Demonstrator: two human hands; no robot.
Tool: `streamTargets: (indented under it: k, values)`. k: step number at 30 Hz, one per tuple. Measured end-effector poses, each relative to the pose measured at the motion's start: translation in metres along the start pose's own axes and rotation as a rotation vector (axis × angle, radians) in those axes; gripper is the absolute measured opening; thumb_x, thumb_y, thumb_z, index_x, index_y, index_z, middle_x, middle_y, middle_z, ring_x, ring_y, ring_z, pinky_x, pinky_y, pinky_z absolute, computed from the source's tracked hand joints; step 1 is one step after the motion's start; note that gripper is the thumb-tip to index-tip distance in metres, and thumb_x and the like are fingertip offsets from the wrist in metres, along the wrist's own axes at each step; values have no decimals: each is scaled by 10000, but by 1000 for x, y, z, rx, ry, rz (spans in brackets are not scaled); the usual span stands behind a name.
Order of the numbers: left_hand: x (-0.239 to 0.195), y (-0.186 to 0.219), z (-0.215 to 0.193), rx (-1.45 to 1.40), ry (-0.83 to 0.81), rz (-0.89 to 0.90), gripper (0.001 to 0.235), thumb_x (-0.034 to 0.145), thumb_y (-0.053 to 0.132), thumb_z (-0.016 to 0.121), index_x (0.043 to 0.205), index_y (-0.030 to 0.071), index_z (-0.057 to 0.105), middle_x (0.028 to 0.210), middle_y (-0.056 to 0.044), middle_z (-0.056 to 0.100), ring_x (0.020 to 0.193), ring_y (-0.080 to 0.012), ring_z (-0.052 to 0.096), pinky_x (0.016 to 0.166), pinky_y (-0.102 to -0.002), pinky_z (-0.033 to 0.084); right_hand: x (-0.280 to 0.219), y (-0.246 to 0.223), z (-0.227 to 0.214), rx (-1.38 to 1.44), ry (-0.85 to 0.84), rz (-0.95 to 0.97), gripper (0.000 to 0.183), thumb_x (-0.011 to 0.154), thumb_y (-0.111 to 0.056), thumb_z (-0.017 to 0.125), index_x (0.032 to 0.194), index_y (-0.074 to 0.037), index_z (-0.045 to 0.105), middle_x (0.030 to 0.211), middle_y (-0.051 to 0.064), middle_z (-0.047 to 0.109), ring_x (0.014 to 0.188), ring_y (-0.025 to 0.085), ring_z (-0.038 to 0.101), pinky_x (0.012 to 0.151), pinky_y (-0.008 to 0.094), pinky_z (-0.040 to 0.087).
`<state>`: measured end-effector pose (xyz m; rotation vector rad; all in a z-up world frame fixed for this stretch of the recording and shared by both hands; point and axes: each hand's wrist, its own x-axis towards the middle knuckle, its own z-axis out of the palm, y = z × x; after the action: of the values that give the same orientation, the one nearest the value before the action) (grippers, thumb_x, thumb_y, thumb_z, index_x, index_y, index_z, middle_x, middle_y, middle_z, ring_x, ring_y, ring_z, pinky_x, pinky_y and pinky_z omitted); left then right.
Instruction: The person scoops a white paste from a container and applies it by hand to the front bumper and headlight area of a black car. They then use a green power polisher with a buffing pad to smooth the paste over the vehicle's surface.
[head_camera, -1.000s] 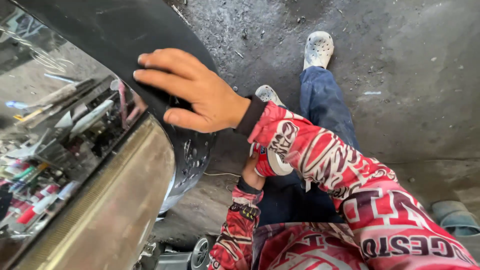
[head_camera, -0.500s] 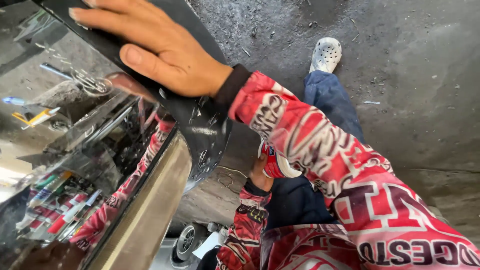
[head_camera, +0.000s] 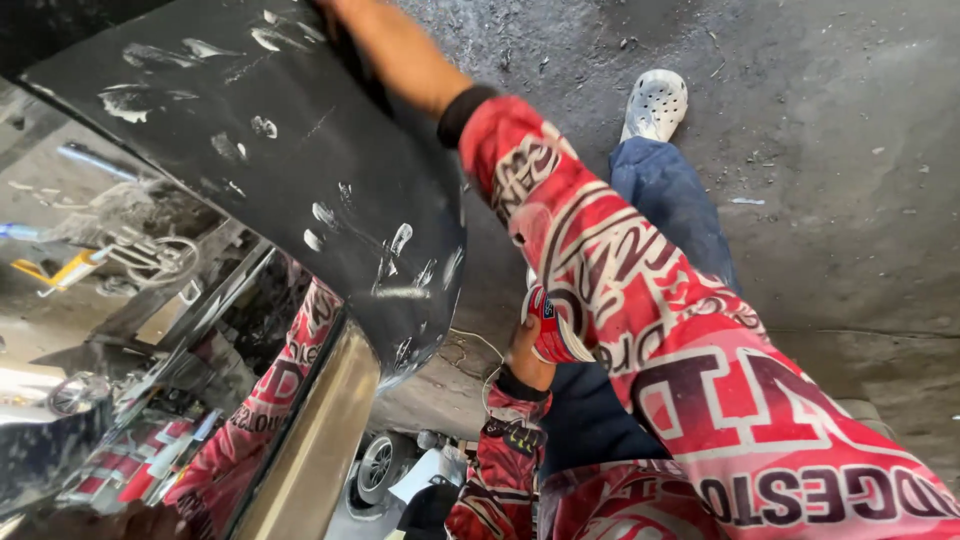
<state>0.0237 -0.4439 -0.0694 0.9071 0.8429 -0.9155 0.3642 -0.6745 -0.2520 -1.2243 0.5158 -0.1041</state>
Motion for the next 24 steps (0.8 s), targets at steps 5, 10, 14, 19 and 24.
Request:
streamTargets:
  k: [5, 10, 14, 19, 24]
  values:
    - [8, 14, 22, -28, -10, -30, 735, 1014, 308, 642, 1609, 16, 323, 1493, -141, 546, 1389, -298, 527, 1199, -467, 399, -11, 44, -4, 158, -27, 369, 534, 1140, -443, 525, 1217, 82, 584, 1237, 252, 577, 1112, 379, 546, 984, 429, 433]
    - [12, 18, 34, 5, 3, -42, 719, 1032, 335, 586, 1616, 30, 297, 1579, -186, 455, 1468, -335, 444, 1239, -483, 341, -91, -74, -51, -41, -221, 3, 526, 1153, -444, 341, 1484, -89, 543, 1534, 121, 563, 1460, 276, 496, 1273, 418, 353]
    - [21, 23, 49, 18, -12, -51, 727, 1038, 371, 574, 1622, 40, 294, 1590, -186, 435, 1478, -342, 424, 1245, -493, 331, -147, -125, -84, -12, -315, -237, 523, 1171, -393, 364, 1561, -55, 447, 1632, 173, 427, 1521, 340, 394, 1278, 481, 276]
    - [32, 58, 119, -210, -136, -41, 822, 1032, 532, 555, 1619, 23, 287, 1609, -209, 414, 1482, -395, 413, 1223, -561, 343, -227, -160, -160, -341, -622, 25, 477, 1004, -433, 542, 1356, -137, 669, 1466, 70, 619, 1499, 413, 398, 1159, 685, 206]
    - [38, 46, 129, -212, -124, -62, 876, 1013, 552, 567, 1625, 4, 261, 1603, -236, 402, 1473, -408, 414, 1216, -555, 347, -295, -159, -178, -477, -694, 64, 649, 847, -564, 677, 1311, -112, 673, 1455, 86, 583, 1404, 456, 393, 1060, 677, 263]
